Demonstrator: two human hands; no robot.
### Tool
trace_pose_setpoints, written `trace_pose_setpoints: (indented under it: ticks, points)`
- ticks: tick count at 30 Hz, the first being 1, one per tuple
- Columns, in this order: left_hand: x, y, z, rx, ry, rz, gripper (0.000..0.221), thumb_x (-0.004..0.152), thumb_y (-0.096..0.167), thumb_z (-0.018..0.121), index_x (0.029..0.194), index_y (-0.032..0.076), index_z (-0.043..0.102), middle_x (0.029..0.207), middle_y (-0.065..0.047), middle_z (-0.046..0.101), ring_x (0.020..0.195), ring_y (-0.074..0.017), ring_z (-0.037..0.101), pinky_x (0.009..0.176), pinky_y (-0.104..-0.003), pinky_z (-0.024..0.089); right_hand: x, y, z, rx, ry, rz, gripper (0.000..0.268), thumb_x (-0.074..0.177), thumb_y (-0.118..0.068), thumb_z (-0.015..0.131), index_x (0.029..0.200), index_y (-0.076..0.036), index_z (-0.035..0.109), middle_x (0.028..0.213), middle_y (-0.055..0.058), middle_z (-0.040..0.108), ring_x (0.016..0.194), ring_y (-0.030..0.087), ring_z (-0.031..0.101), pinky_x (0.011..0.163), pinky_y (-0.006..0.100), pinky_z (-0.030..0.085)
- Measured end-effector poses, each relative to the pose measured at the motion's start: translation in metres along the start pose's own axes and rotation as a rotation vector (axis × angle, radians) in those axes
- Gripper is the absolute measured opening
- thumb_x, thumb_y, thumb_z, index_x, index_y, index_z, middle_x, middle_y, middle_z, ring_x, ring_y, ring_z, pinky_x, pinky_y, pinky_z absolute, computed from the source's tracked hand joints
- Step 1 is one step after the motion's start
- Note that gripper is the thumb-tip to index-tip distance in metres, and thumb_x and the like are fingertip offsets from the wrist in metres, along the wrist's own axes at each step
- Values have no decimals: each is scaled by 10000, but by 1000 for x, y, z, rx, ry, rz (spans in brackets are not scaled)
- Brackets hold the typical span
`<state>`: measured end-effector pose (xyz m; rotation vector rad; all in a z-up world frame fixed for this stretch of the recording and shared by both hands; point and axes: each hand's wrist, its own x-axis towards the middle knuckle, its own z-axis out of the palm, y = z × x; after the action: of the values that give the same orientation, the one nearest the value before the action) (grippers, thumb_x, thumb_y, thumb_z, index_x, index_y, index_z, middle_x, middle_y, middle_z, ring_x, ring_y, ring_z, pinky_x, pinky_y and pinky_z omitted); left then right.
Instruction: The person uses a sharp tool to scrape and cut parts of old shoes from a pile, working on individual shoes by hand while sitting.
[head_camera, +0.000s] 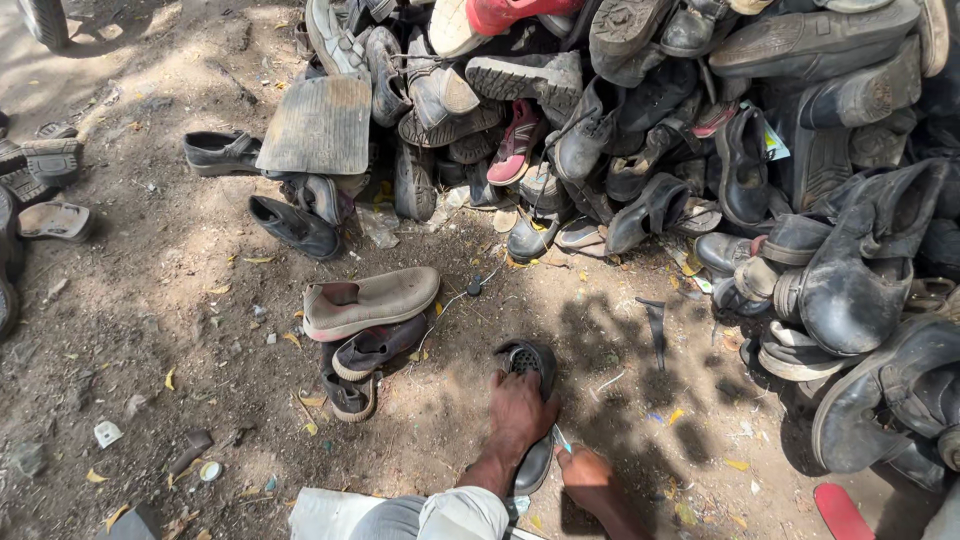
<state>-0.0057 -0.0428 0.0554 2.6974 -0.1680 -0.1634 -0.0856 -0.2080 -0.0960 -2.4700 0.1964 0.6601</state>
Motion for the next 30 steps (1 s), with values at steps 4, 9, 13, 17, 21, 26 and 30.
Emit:
trace_pose_setpoints:
  ticks: [4, 9, 13, 17, 21, 26, 30]
  points:
    - [24, -4, 9, -1, 138, 28, 359, 993, 438, 626, 976, 82, 663, 935, -144, 723, 1004, -301, 665, 1115, -465, 338, 15, -14, -18, 60, 73, -26, 486, 1038, -433, 439, 1094, -8, 669, 1055, 276, 706, 1027, 466, 672, 916, 532, 520]
    - [40, -9, 11, -192, -6, -80, 322, 890, 440, 665, 942, 129, 728, 905, -99, 733, 984, -267, 664, 1179, -511, 257, 24, -38, -66, 69, -73, 103, 394, 1044, -389, 485, 1176, -35, 597, 1113, 239, 706, 1046, 417, 701, 906, 525, 526]
    - [52, -27, 27, -215, 79, 1, 470, 839, 563, 737, 965, 112, 782, 998, -130, 730, 1054, -325, 635, 1081, -600, 245, 33, -32, -69, 135, 13, -159, 349, 1013, -340, 530, 1103, -30, 660, 1071, 242, 699, 1039, 433, 677, 873, 530, 523]
    - [55, -38, 51, -222, 7, -88, 477, 892, 592, 661, 991, 144, 792, 1049, -133, 743, 1087, -314, 649, 1100, -592, 302, 11, -23, -54, 144, -5, -96, 355, 1008, -348, 529, 1148, -47, 652, 993, 265, 706, 976, 455, 689, 833, 543, 532]
    - [53, -30, 39, -208, 35, -102, 497, 882, 600, 654, 1044, 145, 769, 1016, -150, 727, 1028, -297, 661, 1113, -573, 286, -1, -33, -59, 153, 51, -140, 357, 982, -342, 537, 1140, -38, 638, 992, 256, 711, 933, 419, 716, 812, 518, 550]
    - [54, -24, 27, -199, -37, -127, 476, 905, 582, 639, 1038, 139, 752, 984, -132, 718, 1029, -278, 653, 1141, -581, 224, 20, -45, -65, 58, -137, 7, 397, 1042, -357, 484, 1198, -14, 611, 1100, 264, 707, 1020, 392, 706, 891, 504, 541]
    - [49, -21, 28, -216, 0, -132, 441, 897, 567, 638, 1035, 170, 774, 993, -112, 723, 1052, -267, 653, 1113, -526, 291, 18, -50, -66, 80, -181, 27, 417, 1051, -348, 467, 1249, 6, 563, 1128, 272, 678, 1028, 387, 709, 897, 502, 565]
